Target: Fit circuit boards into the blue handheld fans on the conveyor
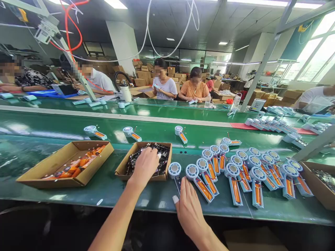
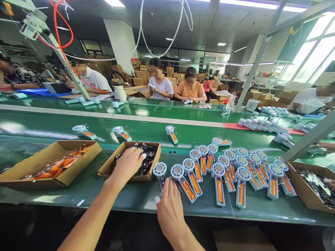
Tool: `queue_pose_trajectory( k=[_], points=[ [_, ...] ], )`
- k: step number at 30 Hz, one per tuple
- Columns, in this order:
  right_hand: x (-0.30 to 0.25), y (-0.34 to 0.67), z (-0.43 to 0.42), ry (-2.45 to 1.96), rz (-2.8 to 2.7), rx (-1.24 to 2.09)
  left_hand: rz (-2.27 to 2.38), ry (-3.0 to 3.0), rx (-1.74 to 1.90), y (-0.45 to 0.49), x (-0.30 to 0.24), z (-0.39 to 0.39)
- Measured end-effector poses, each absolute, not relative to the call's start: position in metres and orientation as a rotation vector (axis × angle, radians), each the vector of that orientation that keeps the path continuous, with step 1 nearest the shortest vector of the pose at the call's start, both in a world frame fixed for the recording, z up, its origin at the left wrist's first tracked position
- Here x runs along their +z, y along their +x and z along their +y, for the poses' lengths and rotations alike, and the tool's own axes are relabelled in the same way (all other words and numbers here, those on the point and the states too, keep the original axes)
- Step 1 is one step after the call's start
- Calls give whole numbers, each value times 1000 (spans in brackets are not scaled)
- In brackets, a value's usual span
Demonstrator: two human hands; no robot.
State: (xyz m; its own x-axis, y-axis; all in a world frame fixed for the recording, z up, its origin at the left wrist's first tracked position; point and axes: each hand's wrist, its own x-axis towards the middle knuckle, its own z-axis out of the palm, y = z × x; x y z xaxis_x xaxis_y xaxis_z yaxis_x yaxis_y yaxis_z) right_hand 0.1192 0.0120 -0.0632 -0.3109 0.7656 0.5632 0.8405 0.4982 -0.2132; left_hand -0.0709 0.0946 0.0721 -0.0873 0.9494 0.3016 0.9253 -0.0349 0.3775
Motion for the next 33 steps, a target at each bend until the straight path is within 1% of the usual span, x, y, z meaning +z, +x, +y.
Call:
queue_pose_trajectory(
  k=[4, 7, 9, 12, 15, 16, 18, 20, 24, 29, 33],
  points=[
    [-44, 134, 1, -1271, -2097, 19, 1913, 2193, 715, -71, 78, 129],
    [-24, 165, -2, -1249, -2022, 137, 1790, 2172, 804, -80, 86, 137],
    [-12, 190, 1, -1270, -1952, 195, 1788, 2089, 948, -91, 94, 134],
    [4, 218, 8, -1369, -1824, 242, 1890, 1848, 1261, -105, 100, 118],
    [11, 225, 13, -1419, -1857, 232, 1896, 1584, 1519, -101, 92, 90],
    [13, 222, 15, -1420, -1913, 225, 1848, 1469, 1598, -94, 86, 78],
    [15, 213, 21, -1442, -2034, 216, 1560, 1076, 1694, -76, 68, 54],
    [18, 205, 29, -1508, -2138, 224, 1293, 817, 1596, -55, 47, 30],
    [23, 199, 44, -1547, -2255, 269, 1035, 514, 1523, -17, 4, -8],
    [19, 204, 49, -1331, -2272, 262, 1082, 504, 1436, 26, -27, -32],
    [4, 211, 48, -1159, -2132, 473, 1096, 670, 1238, 54, -34, -34]
  ],
)
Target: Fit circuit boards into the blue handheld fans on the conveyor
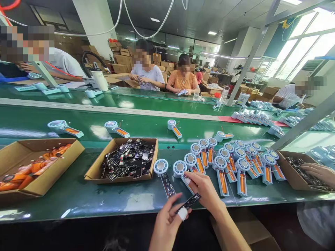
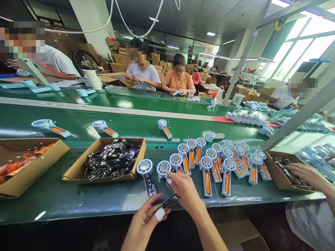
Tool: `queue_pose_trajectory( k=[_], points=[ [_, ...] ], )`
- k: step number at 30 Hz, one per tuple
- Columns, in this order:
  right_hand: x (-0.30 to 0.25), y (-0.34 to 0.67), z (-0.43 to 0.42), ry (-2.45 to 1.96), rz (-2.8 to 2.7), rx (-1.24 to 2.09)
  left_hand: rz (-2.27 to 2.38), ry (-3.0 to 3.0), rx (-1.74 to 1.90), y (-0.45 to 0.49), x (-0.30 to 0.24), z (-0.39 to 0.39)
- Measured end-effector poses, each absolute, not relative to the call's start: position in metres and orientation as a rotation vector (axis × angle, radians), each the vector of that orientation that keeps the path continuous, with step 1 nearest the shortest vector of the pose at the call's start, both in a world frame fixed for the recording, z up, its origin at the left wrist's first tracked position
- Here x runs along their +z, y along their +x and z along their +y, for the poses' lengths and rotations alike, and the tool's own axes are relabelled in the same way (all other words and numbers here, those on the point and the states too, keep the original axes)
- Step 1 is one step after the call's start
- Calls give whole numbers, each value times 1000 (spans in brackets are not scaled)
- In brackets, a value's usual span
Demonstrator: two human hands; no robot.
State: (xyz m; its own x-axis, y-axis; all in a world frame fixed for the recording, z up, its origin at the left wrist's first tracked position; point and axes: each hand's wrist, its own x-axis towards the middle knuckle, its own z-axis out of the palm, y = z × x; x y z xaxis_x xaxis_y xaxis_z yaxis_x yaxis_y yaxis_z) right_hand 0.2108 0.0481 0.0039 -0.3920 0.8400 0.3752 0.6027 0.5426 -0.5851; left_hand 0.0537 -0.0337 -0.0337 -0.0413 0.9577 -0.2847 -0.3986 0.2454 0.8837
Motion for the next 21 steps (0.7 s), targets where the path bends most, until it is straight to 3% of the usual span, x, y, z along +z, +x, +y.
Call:
queue_pose_trajectory(
  k=[5, 13, 21],
  points=[
    [-4, 221, 42, -1184, -1864, 748, 1282, 917, 1056, 40, -40, -28],
    [-4, 226, 28, -990, -1936, 759, 1539, 643, 1303, -9, -47, -43],
    [-1, 213, 15, -983, -2148, 570, 1266, 577, 1279, 19, -32, -48]
  ],
)
